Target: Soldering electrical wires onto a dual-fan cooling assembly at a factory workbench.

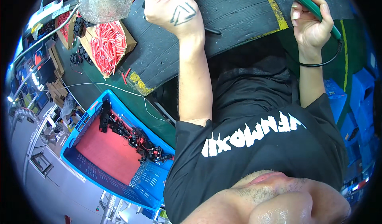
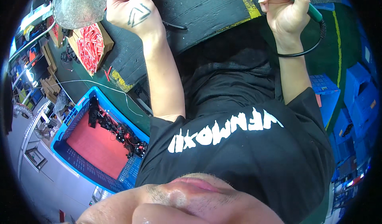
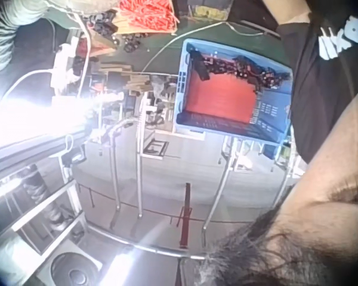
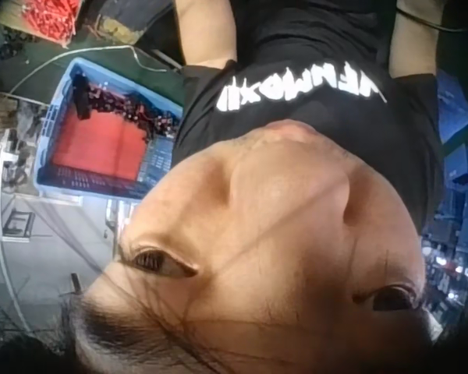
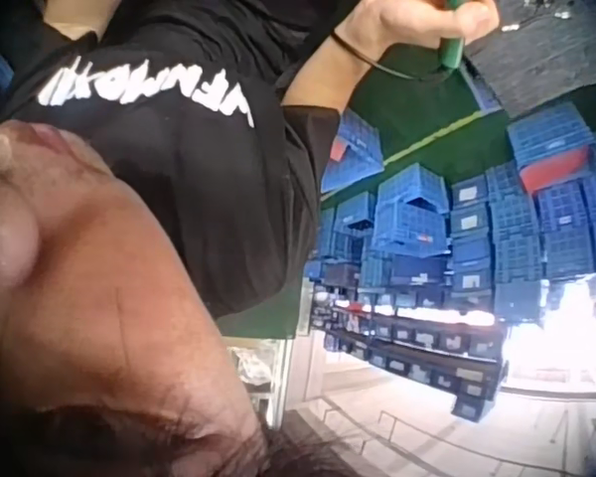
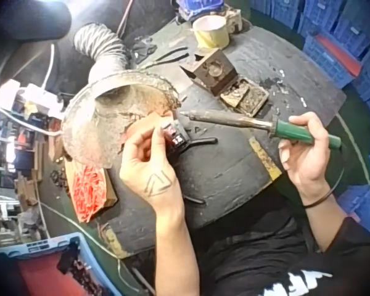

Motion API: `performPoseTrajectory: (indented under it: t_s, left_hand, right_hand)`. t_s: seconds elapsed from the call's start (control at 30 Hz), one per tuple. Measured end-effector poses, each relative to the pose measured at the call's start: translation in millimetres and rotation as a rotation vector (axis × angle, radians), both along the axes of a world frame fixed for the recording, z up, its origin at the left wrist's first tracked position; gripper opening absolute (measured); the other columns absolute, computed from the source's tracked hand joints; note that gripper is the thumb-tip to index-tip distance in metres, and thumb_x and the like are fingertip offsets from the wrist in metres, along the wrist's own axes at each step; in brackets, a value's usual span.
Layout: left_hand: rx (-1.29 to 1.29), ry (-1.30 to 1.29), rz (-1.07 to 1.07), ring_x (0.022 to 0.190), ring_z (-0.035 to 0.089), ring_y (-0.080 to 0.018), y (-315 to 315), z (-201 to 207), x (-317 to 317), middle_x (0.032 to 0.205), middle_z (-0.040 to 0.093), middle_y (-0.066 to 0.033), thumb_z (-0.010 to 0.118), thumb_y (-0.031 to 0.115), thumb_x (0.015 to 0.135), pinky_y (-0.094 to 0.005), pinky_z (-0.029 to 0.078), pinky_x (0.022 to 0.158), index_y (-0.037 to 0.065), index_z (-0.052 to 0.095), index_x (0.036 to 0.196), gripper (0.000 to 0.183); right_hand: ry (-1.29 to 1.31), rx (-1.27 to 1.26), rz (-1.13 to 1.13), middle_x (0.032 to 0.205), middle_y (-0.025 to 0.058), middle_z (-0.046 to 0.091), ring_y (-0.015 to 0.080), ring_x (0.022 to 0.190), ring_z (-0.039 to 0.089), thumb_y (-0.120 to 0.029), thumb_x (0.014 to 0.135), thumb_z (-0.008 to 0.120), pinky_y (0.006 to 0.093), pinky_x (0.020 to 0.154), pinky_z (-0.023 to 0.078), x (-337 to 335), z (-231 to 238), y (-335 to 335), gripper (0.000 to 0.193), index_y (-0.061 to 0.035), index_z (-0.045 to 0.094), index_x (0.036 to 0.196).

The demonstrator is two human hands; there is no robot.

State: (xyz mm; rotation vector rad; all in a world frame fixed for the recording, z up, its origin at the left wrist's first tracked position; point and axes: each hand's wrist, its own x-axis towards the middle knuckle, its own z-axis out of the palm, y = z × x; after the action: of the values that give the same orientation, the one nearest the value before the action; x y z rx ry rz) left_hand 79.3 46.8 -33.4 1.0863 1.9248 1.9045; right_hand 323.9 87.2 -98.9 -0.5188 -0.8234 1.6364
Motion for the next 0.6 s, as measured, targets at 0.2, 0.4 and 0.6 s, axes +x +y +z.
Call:
performPoseTrajectory:
  t_s: [0.2, 0.4, 0.6]
  left_hand:
    - [0.079, -0.198, -0.043, 0.068, 0.060, -0.0067, -6.1, 8.6, -4.5, 0.081, 0.067, -0.0040, 0.065, 0.000, 0.086, -0.0188, 0.047, 0.063, -0.001, 0.065, 0.091, 0.006]
    - [0.039, 0.067, -0.037, 0.067, 0.059, -0.0062, -2.1, 1.4, -6.6, 0.081, 0.067, -0.0031, 0.068, 0.000, 0.084, -0.0186, 0.046, 0.062, 0.000, 0.065, 0.091, 0.007]
    - [-0.008, 0.066, 0.004, 0.063, 0.053, -0.0040, -2.2, -1.1, -5.5, 0.075, 0.064, -0.0001, 0.069, 0.000, 0.083, -0.0178, 0.042, 0.059, 0.000, 0.066, 0.087, 0.005]
  right_hand:
    - [-0.110, -0.159, -0.136, 0.076, 0.0150, 0.063, 0.0187, 0.055, 0.058, -0.035, 0.096, 0.039, 0.0254, 0.042, 0.043, -21.8, 7.3, -5.1, 0.039, -0.0016, 0.057, 0.103]
    - [-0.021, 0.012, 0.002, 0.082, 0.0193, 0.065, 0.0210, 0.065, 0.061, -0.030, 0.095, 0.037, 0.0268, 0.049, 0.047, -9.7, -1.9, -1.3, 0.043, 0.0020, 0.061, 0.110]
    - [-0.028, -0.010, -0.003, 0.083, 0.0198, 0.065, 0.0216, 0.065, 0.061, -0.030, 0.095, 0.036, 0.0268, 0.049, 0.047, -10.7, 0.4, -2.5, 0.043, 0.0021, 0.061, 0.110]
